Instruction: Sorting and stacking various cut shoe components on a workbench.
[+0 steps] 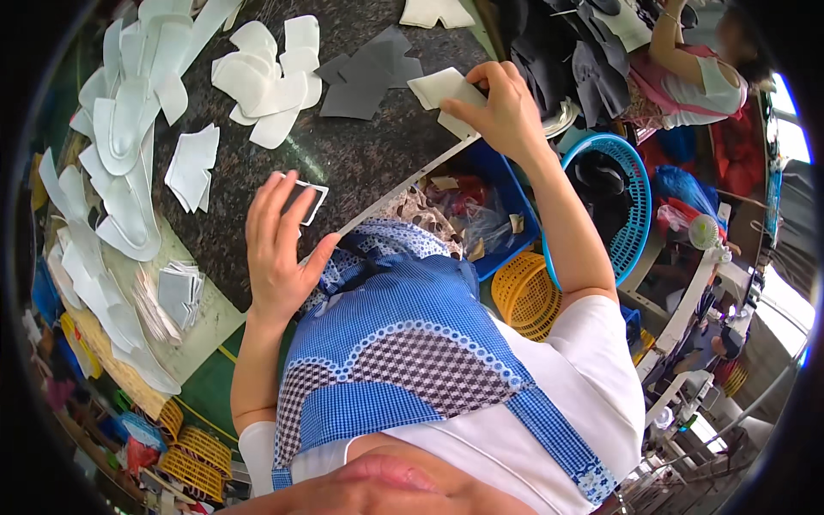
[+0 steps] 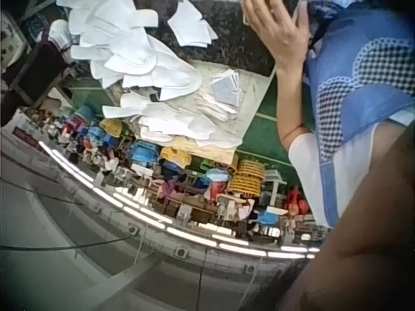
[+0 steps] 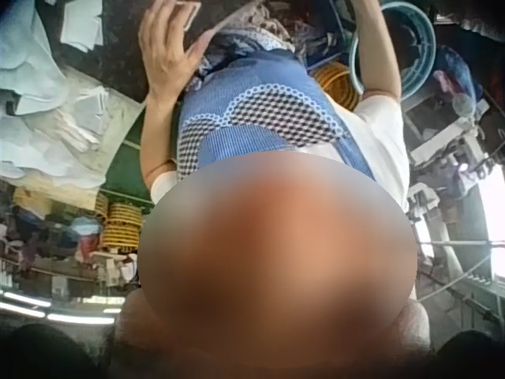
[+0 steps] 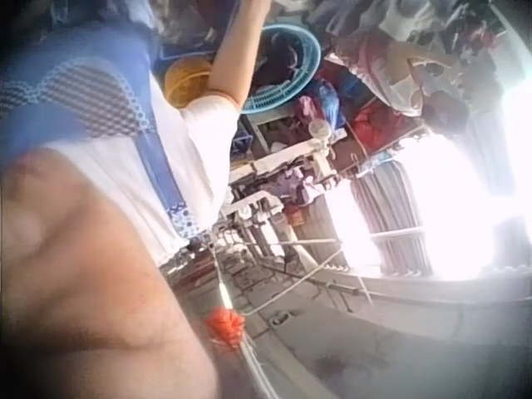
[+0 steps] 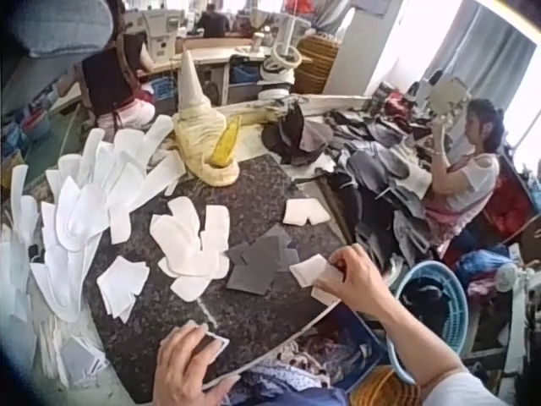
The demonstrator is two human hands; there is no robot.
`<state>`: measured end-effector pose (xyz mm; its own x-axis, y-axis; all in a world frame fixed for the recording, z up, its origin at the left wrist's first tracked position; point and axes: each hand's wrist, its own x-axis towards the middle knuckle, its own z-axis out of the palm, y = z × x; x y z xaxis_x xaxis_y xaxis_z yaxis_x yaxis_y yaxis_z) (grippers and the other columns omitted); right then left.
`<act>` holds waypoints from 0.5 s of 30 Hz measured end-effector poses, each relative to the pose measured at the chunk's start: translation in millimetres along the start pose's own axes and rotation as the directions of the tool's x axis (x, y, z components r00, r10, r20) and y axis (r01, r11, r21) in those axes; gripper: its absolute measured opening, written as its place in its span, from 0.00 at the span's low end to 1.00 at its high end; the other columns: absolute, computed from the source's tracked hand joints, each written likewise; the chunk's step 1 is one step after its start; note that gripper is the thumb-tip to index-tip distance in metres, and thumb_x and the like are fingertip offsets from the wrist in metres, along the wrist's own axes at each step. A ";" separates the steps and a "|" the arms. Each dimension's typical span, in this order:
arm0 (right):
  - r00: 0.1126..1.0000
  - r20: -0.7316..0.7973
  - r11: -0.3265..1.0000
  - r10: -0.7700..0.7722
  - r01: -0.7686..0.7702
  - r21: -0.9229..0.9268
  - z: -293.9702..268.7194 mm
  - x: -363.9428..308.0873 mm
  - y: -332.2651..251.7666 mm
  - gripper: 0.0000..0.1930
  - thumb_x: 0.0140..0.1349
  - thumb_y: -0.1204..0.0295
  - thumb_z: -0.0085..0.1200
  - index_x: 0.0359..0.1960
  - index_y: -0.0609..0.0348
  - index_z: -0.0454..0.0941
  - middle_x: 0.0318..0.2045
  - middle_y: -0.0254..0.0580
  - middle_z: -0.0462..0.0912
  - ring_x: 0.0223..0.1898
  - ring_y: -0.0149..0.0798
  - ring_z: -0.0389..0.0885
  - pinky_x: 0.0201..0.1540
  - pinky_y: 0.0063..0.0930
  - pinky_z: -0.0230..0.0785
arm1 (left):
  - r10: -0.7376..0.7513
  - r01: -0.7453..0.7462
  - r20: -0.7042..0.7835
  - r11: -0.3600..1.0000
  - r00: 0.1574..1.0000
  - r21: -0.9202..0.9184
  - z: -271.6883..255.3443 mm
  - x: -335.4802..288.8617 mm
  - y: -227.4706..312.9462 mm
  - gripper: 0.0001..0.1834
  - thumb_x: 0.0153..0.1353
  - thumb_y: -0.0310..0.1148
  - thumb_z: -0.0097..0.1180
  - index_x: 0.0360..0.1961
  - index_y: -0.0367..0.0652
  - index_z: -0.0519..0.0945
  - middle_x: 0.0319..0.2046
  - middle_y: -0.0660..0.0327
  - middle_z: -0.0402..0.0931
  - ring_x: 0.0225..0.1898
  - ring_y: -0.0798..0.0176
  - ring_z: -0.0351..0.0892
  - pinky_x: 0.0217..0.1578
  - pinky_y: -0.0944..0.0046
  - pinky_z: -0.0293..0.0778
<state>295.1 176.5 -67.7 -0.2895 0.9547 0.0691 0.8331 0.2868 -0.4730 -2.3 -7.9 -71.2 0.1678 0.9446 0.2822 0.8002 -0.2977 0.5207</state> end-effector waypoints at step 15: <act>0.990 0.136 0.997 -0.039 0.047 -0.054 -5.3 17.1 11.0 0.20 0.55 0.59 0.71 0.38 0.60 0.77 0.33 0.43 0.74 0.32 0.38 0.71 0.36 0.32 0.67 | 0.047 -0.043 0.017 0.985 0.999 -0.169 9.0 21.4 24.0 0.16 0.58 0.30 0.67 0.47 0.39 0.82 0.59 0.52 0.74 0.61 0.46 0.74 0.60 0.51 0.71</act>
<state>301.9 196.4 -67.1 -0.3832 0.9231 -0.0329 0.8431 0.3350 -0.4208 25.8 6.4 -60.0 0.2145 0.9318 0.2929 0.6835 -0.3574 0.6365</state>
